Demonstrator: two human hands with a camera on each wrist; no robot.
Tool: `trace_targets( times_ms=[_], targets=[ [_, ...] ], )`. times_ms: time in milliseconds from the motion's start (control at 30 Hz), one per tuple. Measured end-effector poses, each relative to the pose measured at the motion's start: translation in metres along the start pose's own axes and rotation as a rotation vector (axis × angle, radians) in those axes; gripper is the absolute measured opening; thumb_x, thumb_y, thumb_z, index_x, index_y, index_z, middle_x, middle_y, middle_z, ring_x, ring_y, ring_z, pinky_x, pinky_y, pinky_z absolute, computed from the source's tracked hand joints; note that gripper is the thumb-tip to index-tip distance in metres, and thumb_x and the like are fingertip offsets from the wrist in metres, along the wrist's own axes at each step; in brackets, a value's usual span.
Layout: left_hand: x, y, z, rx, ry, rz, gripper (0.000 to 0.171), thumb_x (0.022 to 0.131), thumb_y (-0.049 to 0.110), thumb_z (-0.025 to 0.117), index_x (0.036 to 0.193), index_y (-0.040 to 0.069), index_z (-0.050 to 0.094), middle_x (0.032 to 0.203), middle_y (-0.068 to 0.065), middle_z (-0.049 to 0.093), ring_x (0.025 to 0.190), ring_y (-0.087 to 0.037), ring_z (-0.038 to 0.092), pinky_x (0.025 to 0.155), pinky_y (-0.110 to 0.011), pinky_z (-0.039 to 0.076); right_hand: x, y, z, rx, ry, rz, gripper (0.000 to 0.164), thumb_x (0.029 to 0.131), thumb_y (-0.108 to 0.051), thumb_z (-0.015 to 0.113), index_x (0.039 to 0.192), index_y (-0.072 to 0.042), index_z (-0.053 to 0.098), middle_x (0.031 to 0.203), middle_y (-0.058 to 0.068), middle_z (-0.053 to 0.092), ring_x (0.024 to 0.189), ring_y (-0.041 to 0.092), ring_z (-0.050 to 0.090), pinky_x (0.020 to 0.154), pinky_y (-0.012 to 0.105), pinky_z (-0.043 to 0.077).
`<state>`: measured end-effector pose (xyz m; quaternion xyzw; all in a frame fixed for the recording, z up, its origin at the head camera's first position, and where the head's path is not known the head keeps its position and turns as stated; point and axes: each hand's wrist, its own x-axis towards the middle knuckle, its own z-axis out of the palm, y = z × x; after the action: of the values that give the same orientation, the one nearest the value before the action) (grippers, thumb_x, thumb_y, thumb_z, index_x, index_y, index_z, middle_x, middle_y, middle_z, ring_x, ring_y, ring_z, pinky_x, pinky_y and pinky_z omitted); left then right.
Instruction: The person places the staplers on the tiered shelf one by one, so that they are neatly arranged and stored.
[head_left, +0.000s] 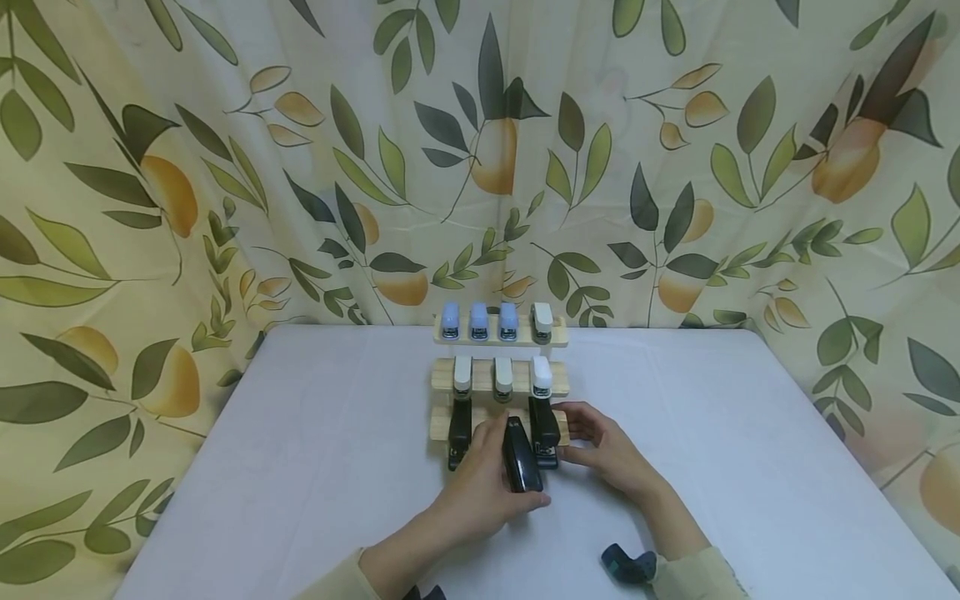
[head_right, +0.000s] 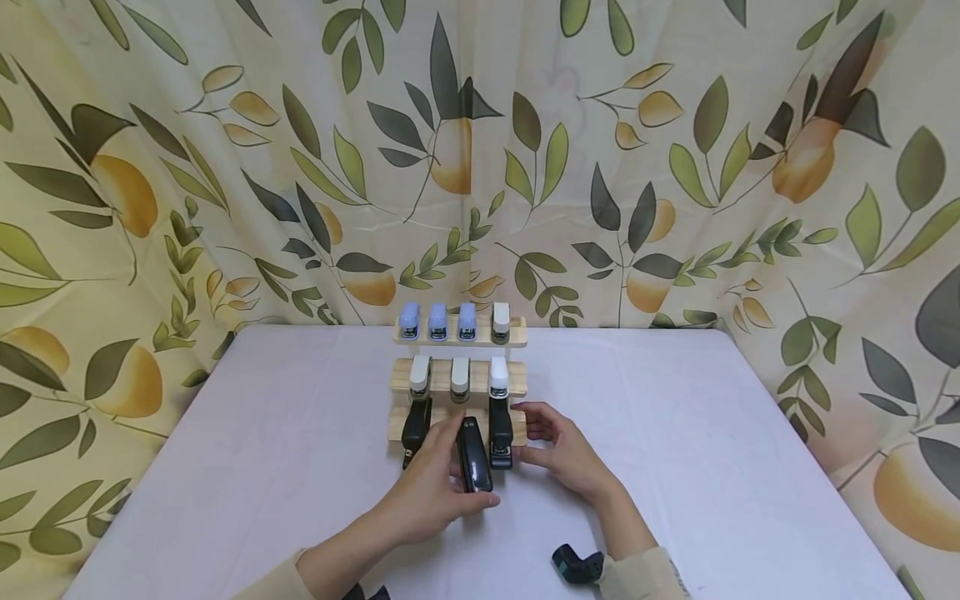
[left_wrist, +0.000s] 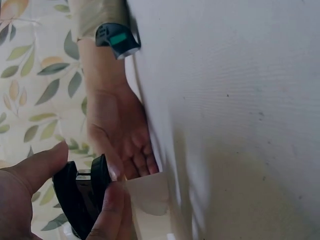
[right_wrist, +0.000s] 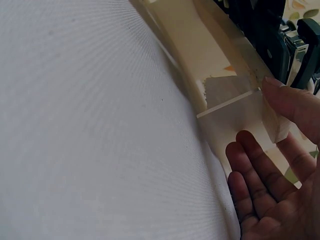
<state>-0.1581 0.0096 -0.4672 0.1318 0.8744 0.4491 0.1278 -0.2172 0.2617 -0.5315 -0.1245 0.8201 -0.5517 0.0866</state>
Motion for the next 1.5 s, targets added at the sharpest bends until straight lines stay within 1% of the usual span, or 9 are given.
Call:
trace_targets(
  times_ms=[100, 267, 367, 433, 600, 833, 1100, 1333, 1500],
  targets=[
    [0.000, -0.001, 0.000, -0.003, -0.002, 0.002, 0.116, 0.081, 0.044, 0.088, 0.167, 0.014, 0.015, 0.168, -0.018, 0.026, 0.149, -0.042, 0.039, 0.118, -0.061, 0.036, 0.000, 0.000, 0.000, 0.001, 0.000, 0.000, 0.062, 0.089, -0.018, 0.080, 0.145, -0.015, 0.053, 0.138, 0.011, 0.061, 0.120, 0.020, 0.061, 0.107, 0.040, 0.049],
    [0.001, -0.004, -0.001, -0.012, 0.002, 0.014, 0.115, 0.087, 0.050, 0.081, 0.167, 0.011, 0.008, 0.173, -0.019, 0.014, 0.157, -0.042, 0.025, 0.122, -0.061, 0.029, 0.000, 0.000, 0.001, -0.001, -0.002, -0.015, 0.061, 0.089, -0.018, 0.080, 0.144, -0.015, 0.054, 0.138, 0.012, 0.061, 0.120, 0.025, 0.060, 0.108, 0.047, 0.047],
    [0.002, -0.005, -0.002, -0.016, 0.006, 0.022, 0.113, 0.090, 0.048, 0.078, 0.167, 0.007, 0.005, 0.173, -0.020, 0.010, 0.158, -0.040, 0.020, 0.124, -0.059, 0.026, 0.000, 0.000, 0.001, 0.004, -0.006, -0.024, 0.061, 0.089, -0.016, 0.080, 0.144, -0.014, 0.054, 0.138, 0.013, 0.061, 0.120, 0.027, 0.060, 0.107, 0.047, 0.048],
    [0.003, -0.005, -0.002, -0.012, 0.009, 0.026, 0.111, 0.092, 0.047, 0.076, 0.166, 0.005, 0.004, 0.173, -0.020, 0.008, 0.159, -0.040, 0.019, 0.125, -0.058, 0.025, 0.000, 0.000, 0.001, 0.006, -0.005, -0.028, 0.061, 0.089, -0.016, 0.080, 0.144, -0.014, 0.054, 0.138, 0.014, 0.061, 0.119, 0.027, 0.061, 0.106, 0.044, 0.049],
    [0.004, -0.005, -0.002, -0.012, 0.020, 0.032, 0.105, 0.097, 0.043, 0.071, 0.165, 0.003, 0.003, 0.173, -0.020, 0.006, 0.159, -0.039, 0.017, 0.126, -0.056, 0.022, 0.000, 0.000, 0.000, 0.005, -0.001, -0.024, 0.061, 0.089, -0.016, 0.080, 0.144, -0.014, 0.054, 0.138, 0.013, 0.062, 0.119, 0.026, 0.061, 0.104, 0.037, 0.050],
    [0.007, -0.009, 0.001, -0.051, 0.028, 0.018, 0.092, 0.103, 0.037, 0.063, 0.165, 0.001, 0.005, 0.173, -0.018, 0.009, 0.159, -0.035, 0.018, 0.126, -0.054, 0.023, 0.000, -0.001, 0.001, -0.001, 0.003, -0.007, 0.062, 0.088, -0.017, 0.081, 0.144, -0.014, 0.054, 0.138, 0.013, 0.062, 0.120, 0.027, 0.060, 0.106, 0.040, 0.049],
    [0.011, -0.012, 0.004, -0.098, 0.066, 0.001, 0.086, 0.105, 0.034, 0.059, 0.165, 0.000, 0.008, 0.173, -0.020, 0.012, 0.159, -0.035, 0.018, 0.127, -0.053, 0.019, 0.000, -0.001, 0.001, 0.000, 0.001, -0.018, 0.063, 0.088, -0.016, 0.081, 0.144, -0.014, 0.054, 0.138, 0.013, 0.061, 0.119, 0.026, 0.060, 0.103, 0.032, 0.050],
    [0.012, -0.015, 0.006, -0.112, 0.074, 0.012, 0.086, 0.105, 0.034, 0.059, 0.165, 0.001, 0.008, 0.173, -0.021, 0.012, 0.160, -0.036, 0.017, 0.127, -0.054, 0.020, -0.001, -0.003, 0.001, -0.002, 0.000, -0.014, 0.063, 0.088, -0.016, 0.081, 0.144, -0.014, 0.054, 0.138, 0.014, 0.061, 0.119, 0.027, 0.060, 0.104, 0.036, 0.050],
    [0.012, -0.015, 0.006, -0.123, 0.066, 0.003, 0.086, 0.105, 0.035, 0.058, 0.166, 0.004, 0.006, 0.173, -0.019, 0.010, 0.160, -0.035, 0.016, 0.127, -0.054, 0.020, -0.001, -0.004, 0.001, -0.002, -0.002, -0.008, 0.063, 0.088, -0.016, 0.081, 0.144, -0.014, 0.054, 0.138, 0.014, 0.061, 0.119, 0.027, 0.060, 0.104, 0.037, 0.050]
  ],
)
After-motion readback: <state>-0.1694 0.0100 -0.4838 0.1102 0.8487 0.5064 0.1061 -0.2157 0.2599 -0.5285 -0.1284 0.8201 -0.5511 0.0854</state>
